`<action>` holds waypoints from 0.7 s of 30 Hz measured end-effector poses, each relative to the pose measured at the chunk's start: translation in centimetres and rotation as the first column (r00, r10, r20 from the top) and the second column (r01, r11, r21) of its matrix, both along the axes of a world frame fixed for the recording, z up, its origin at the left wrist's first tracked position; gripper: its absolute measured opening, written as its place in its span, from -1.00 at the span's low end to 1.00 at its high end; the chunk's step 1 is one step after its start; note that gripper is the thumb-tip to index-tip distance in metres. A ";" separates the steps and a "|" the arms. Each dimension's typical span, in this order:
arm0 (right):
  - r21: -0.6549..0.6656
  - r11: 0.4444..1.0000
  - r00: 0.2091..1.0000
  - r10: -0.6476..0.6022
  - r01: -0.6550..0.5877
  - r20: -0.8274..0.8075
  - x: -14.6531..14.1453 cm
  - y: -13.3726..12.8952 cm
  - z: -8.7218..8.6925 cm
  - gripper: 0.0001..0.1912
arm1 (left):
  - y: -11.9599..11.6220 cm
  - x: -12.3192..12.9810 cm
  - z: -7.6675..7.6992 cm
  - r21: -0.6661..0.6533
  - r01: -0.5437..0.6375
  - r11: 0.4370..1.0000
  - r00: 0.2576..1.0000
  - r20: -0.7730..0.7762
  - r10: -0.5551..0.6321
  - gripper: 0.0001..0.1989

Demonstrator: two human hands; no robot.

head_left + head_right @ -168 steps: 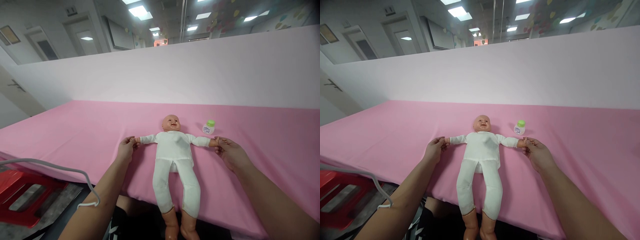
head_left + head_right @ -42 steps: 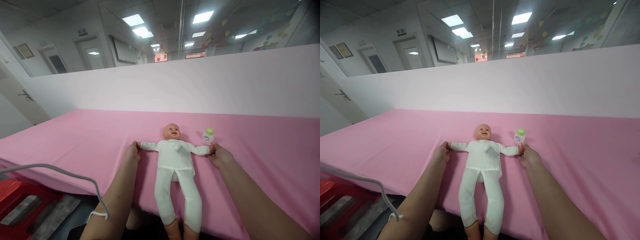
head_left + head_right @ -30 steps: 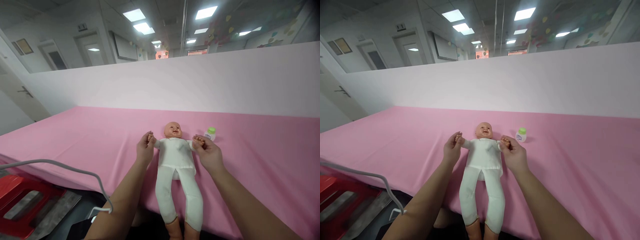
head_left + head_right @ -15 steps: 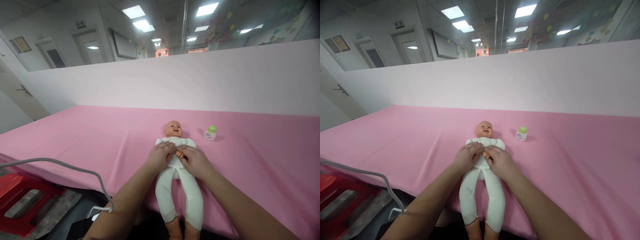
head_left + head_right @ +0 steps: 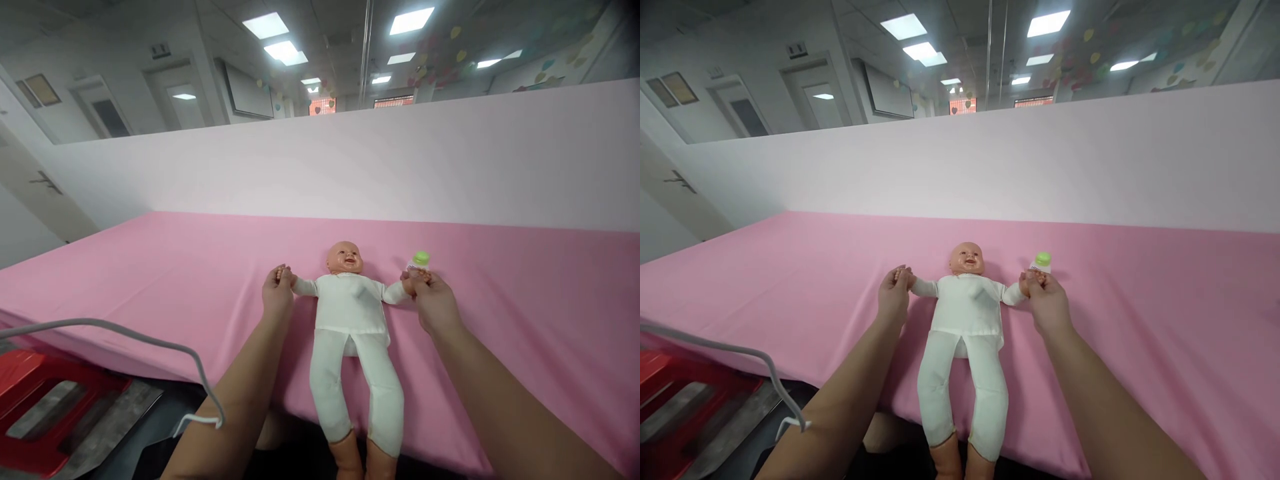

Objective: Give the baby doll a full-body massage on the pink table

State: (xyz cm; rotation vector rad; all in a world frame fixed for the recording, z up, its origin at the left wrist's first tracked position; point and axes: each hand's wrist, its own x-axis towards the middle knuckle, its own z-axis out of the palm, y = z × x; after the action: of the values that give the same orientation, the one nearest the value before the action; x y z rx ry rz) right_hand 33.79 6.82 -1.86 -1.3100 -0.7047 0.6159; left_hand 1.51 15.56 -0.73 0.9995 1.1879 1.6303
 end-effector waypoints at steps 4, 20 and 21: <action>-0.130 0.990 0.895 -0.102 0.050 -0.434 2.8 1.6 -1.9 -0.92 | 2.4 -1.4 -1.3 -0.301 -0.057 0.952 0.966 0.224 0.128 -0.94; 0.045 0.999 0.999 -0.019 0.020 -0.026 -0.2 0.5 -0.2 -0.68 | -1.1 0.8 0.3 0.108 0.031 0.994 0.999 -0.039 -0.027 -0.79; 0.049 0.999 0.995 -0.009 0.004 0.103 -1.1 0.0 0.3 -0.64 | -1.8 1.3 0.5 0.137 0.065 0.988 0.992 -0.113 -0.049 -0.76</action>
State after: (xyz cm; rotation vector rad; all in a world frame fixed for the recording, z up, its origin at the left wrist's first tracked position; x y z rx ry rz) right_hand 32.65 6.78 -1.53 -1.3050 -0.7956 0.5254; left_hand 2.81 13.73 -0.24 1.2144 1.1173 1.6496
